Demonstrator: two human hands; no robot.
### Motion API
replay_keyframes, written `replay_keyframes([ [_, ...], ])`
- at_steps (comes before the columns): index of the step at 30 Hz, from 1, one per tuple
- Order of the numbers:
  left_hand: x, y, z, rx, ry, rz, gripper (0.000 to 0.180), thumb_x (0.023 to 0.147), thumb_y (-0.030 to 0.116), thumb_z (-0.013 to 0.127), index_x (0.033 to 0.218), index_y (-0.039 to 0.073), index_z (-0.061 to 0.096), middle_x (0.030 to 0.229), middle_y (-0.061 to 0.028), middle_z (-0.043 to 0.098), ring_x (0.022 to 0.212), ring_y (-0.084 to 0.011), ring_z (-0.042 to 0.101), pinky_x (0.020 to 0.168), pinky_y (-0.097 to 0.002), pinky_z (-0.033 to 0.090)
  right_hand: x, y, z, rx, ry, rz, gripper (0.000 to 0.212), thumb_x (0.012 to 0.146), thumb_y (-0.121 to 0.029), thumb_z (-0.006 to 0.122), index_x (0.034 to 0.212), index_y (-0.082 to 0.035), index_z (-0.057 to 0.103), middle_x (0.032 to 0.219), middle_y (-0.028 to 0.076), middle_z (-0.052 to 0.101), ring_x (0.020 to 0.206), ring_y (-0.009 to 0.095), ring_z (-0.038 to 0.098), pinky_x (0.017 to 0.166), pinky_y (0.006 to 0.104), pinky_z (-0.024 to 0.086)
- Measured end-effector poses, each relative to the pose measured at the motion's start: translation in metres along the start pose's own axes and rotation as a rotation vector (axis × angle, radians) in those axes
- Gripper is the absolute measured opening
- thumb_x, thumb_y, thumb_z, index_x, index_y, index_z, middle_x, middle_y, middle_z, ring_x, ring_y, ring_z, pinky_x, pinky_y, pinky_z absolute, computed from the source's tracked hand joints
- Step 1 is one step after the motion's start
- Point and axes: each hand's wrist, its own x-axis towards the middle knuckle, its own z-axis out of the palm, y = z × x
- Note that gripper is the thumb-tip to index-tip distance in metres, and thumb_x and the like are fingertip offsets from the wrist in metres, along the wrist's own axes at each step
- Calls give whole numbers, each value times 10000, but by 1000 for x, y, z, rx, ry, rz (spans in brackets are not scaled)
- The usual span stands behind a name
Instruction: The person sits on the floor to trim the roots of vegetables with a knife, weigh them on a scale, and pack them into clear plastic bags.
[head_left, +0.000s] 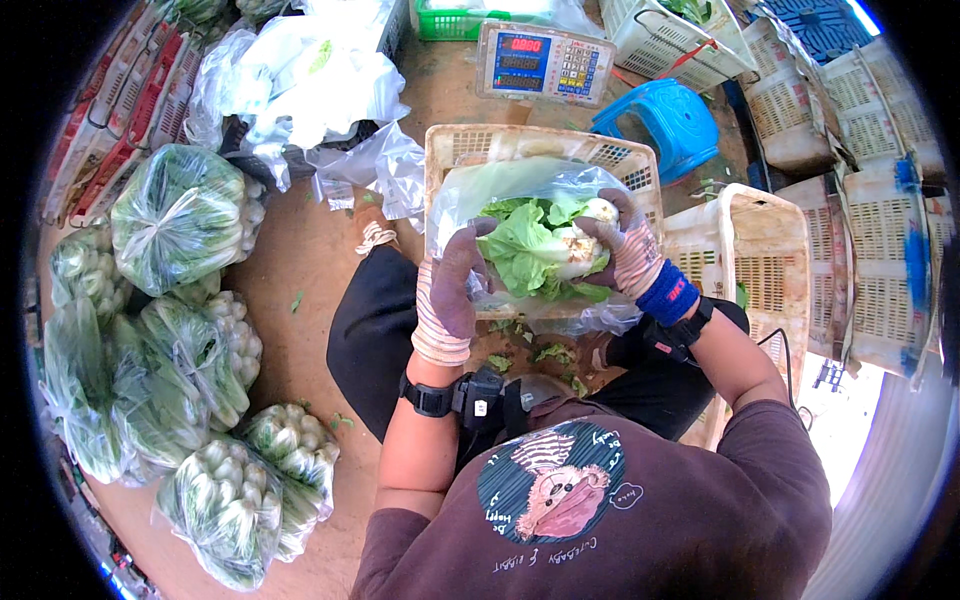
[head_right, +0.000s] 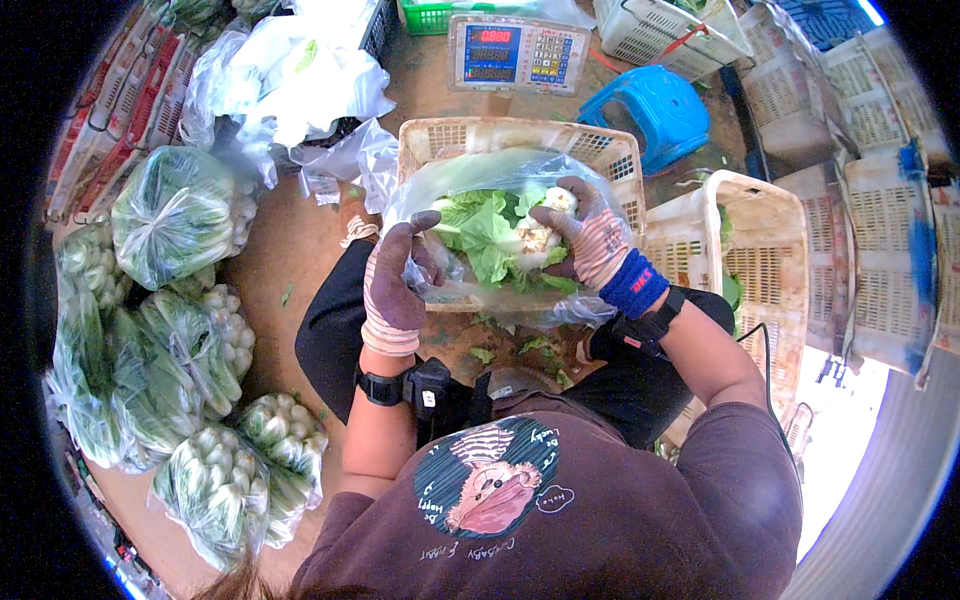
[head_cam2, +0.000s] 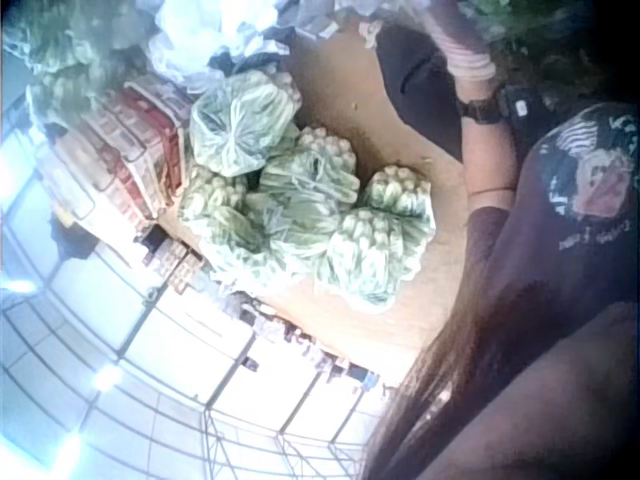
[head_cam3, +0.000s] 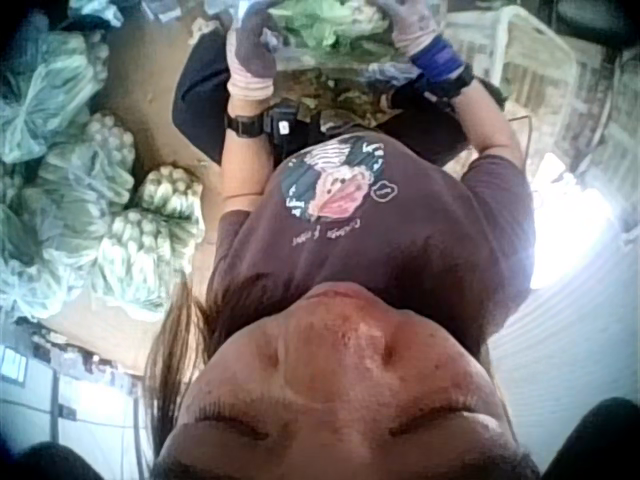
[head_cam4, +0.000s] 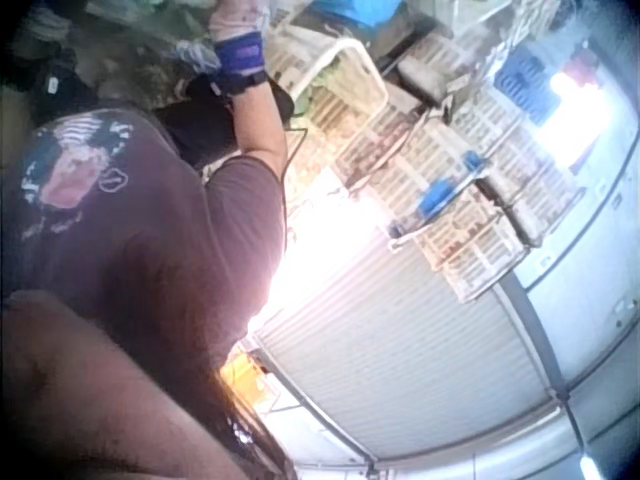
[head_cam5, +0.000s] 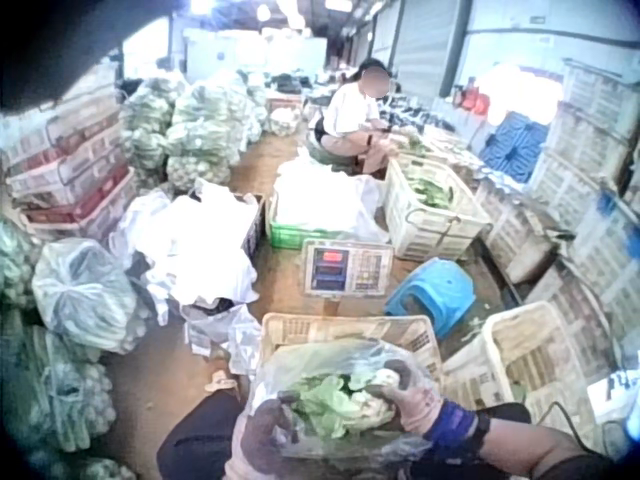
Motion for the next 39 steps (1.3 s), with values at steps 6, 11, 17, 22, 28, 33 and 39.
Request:
replay_keyframes([
  [6, 1, -5, 17, 489, -142, 35, 339, 774, 106, 665, 1104, 67, 597, 794, -60, 581, 728, -167, 558, 684, -287, 451, -1, -8, 7, 47, 12, 5, 805, 446, -206, 856, 1183, -254, 535, 1233, 207, 422, 1059, 403, 482, 885, 441, 433],
  [11, 10, -35, 22, 803, -318, 171, 435, 721, 181, 700, 1106, 19, 578, 848, -166, 638, 839, -283, 613, 798, -354, 460, 8, -19, 0, 67, -2, 49, 721, 515, -199, 840, 1171, -191, 542, 1195, 177, 461, 1021, 327, 517, 859, 394, 452],
  [17, 7, -33, 25, 1080, -324, 137, 356, 689, 274, 677, 928, 21, 605, 805, -209, 623, 759, -380, 600, 687, -451, 476, 18, -38, -15, 90, -207, 224, 634, 599, -213, 812, 1160, -103, 537, 1138, 126, 502, 995, 233, 526, 835, 331, 467],
  [22, 11, -25, 17, 1184, -443, 129, 231, 719, 200, 663, 837, 5, 621, 753, -199, 617, 691, -353, 610, 642, -400, 485, 19, -26, -5, -176, -175, -205, 604, 670, -272, 763, 1163, -19, 522, 1078, 187, 571, 970, 361, 555, 889, 403, 445],
  [28, 2, -21, -7, 455, -53, -32, 97, 749, 80, 641, 815, 33, 587, 700, -39, 581, 635, -91, 526, 566, -245, 408, 26, 6, 8, 23, -195, -6, 609, 655, -281, 759, 1157, -26, 528, 1077, 200, 569, 976, 338, 569, 860, 391, 455],
  [33, -4, -8, -8, 113, 8, -67, 259, 754, -49, 530, 993, 44, 565, 788, 45, 510, 681, -54, 485, 595, -185, 386, 66, -10, 35, 8, -380, 222, 453, 618, -127, 665, 1067, -118, 603, 1037, 193, 561, 984, 354, 558, 842, 401, 449],
  [39, -18, 2, 12, 168, -177, -250, 461, 743, -63, 613, 1180, 45, 514, 809, 26, 509, 672, -56, 481, 576, -194, 406, 83, -17, 133, 284, -495, -219, 353, 787, -272, 517, 1119, -197, 610, 1131, 137, 563, 991, 287, 570, 869, 413, 417],
])
